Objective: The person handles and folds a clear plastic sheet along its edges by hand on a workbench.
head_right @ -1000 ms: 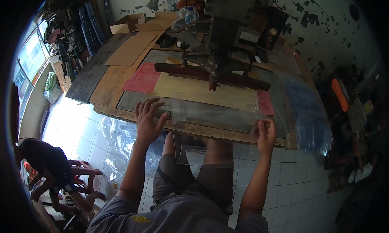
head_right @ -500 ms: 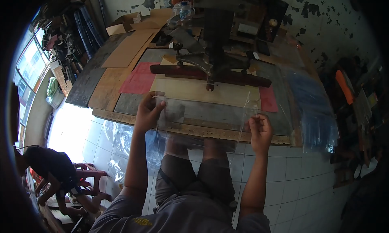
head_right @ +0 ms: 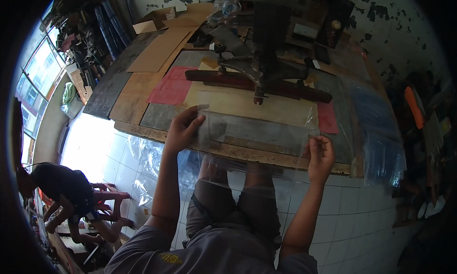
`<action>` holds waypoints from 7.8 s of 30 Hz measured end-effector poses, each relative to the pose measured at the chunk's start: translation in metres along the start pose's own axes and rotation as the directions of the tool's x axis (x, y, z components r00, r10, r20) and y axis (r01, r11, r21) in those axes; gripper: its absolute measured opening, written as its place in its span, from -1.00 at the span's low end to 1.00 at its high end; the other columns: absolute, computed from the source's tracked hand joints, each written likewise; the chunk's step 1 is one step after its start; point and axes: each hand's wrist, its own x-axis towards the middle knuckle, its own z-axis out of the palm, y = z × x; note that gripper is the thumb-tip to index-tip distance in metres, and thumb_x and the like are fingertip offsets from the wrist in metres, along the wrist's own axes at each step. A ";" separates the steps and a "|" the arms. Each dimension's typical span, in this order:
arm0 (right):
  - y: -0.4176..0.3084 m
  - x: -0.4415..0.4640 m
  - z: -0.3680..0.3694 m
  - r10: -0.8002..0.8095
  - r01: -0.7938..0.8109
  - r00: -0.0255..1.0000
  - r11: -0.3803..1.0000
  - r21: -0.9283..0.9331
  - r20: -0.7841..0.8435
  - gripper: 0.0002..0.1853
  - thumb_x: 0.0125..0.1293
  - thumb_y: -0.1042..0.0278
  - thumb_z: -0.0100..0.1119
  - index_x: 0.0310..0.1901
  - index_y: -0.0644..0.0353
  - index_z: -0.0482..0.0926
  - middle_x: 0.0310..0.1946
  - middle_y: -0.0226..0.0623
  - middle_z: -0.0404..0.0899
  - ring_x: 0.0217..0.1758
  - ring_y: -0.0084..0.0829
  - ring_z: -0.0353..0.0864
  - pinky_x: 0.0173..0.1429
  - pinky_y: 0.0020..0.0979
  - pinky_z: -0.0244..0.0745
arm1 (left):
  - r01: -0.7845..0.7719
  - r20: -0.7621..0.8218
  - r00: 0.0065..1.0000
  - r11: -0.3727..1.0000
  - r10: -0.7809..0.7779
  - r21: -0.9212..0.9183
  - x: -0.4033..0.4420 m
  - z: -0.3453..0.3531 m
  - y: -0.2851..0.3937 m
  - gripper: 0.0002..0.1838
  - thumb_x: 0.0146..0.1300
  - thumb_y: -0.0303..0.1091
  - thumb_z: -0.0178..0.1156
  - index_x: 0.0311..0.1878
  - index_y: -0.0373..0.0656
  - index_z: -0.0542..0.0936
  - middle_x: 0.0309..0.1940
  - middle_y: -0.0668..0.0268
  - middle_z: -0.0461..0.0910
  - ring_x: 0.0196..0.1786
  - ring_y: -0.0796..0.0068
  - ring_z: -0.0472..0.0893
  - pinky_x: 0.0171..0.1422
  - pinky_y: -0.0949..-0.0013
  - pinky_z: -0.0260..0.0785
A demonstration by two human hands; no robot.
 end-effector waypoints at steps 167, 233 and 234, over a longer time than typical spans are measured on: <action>-0.002 0.003 0.000 -0.001 0.034 0.985 0.982 -0.188 0.172 -0.62 0.55 0.43 0.21 0.32 0.31 0.49 0.18 -0.23 0.65 0.20 -0.48 0.65 0.30 -0.43 0.47 | 0.027 0.202 0.979 0.979 0.014 -0.200 0.000 -0.005 0.018 -0.04 0.07 -0.91 0.16 0.59 -0.18 0.19 0.05 0.12 0.75 0.21 0.29 0.72 0.37 0.23 0.53; -0.008 0.001 0.006 0.019 0.007 0.988 0.987 -0.164 0.155 -0.54 0.52 0.44 0.24 0.39 0.25 0.49 -0.17 -0.43 0.65 -0.20 -0.66 0.57 -0.05 -0.55 0.50 | -0.002 0.205 0.978 0.974 0.050 -0.225 0.000 -0.009 0.007 -0.67 0.57 -0.37 0.17 0.28 -0.25 0.43 -0.02 0.09 0.78 0.13 0.39 0.73 0.24 0.34 0.55; -0.008 0.001 0.006 0.014 0.012 0.987 0.987 -0.162 0.159 -0.54 0.52 0.44 0.24 0.39 0.26 0.49 -0.18 -0.43 0.65 -0.21 -0.67 0.56 -0.05 -0.55 0.49 | -0.001 0.203 0.978 0.972 0.050 -0.233 0.001 -0.009 0.005 -0.68 0.58 -0.33 0.15 0.27 -0.26 0.44 -0.06 0.09 0.78 0.09 0.40 0.74 0.21 0.36 0.56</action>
